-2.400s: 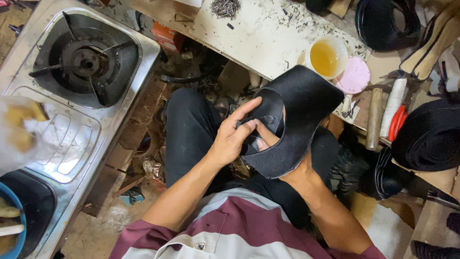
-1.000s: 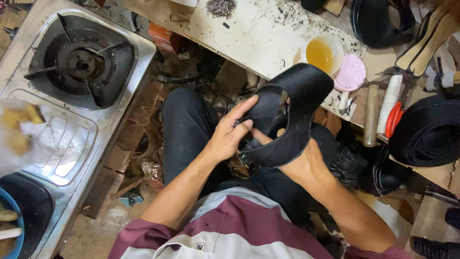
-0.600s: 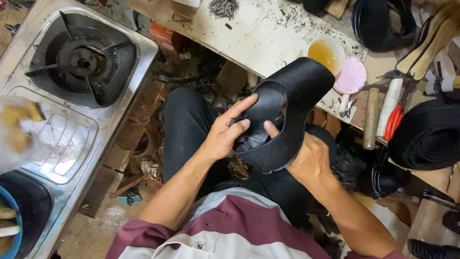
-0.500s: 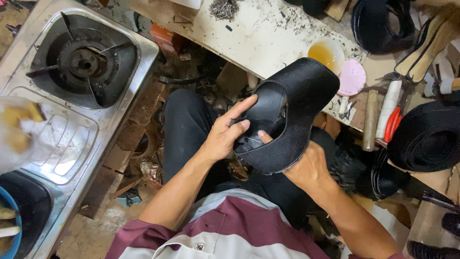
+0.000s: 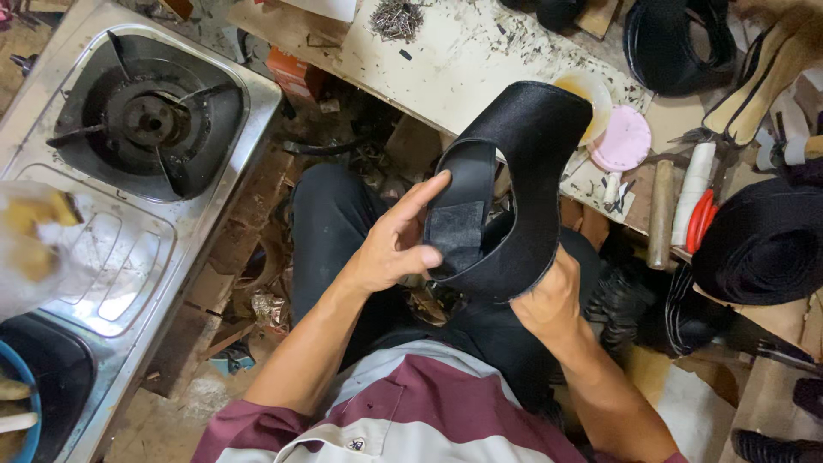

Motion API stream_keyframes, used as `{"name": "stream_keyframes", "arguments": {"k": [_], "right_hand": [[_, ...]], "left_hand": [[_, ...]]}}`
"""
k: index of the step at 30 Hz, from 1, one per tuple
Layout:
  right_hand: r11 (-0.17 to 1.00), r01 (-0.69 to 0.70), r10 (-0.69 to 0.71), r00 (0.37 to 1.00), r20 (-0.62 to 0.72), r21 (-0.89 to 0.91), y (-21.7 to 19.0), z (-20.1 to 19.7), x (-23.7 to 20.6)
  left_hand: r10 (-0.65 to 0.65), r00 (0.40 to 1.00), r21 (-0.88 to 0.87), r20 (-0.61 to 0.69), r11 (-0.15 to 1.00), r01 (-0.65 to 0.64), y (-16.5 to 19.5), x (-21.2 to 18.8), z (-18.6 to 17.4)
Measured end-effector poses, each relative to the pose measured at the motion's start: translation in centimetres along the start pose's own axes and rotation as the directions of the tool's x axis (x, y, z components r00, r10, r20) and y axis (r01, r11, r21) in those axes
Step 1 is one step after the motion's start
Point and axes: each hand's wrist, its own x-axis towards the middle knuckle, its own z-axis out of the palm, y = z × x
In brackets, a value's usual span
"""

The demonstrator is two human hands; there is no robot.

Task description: The person sits on the floor and assembles shoe components by hand. They pick up a black shoe upper, trim excess material with scissors, and repeatedly press and smooth the edges to shape the piece. The person handles multiple similar uppers, stacking them after inspection.

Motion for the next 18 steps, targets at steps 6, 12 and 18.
{"name": "stream_keyframes", "arguments": {"k": [6,12,18], "right_hand": [[0.987,-0.156,0.158,0.985,-0.069,0.045,-1.1,1.2,-0.2],[0.892,-0.387,0.409,0.911,-0.051,0.232,-1.5,1.7,1.0],[0.727,-0.427,0.473,0.879,0.058,0.537,0.2,3.6,3.1]], "left_hand": [[-0.001,0.990,0.059,-0.138,0.998,0.010,-1.7,0.2,0.1],[-0.018,0.965,0.021,-0.261,0.999,0.024,-3.3,0.2,0.6],[-0.011,0.944,0.191,-0.331,0.978,0.079,-4.2,0.1,1.3]]}}
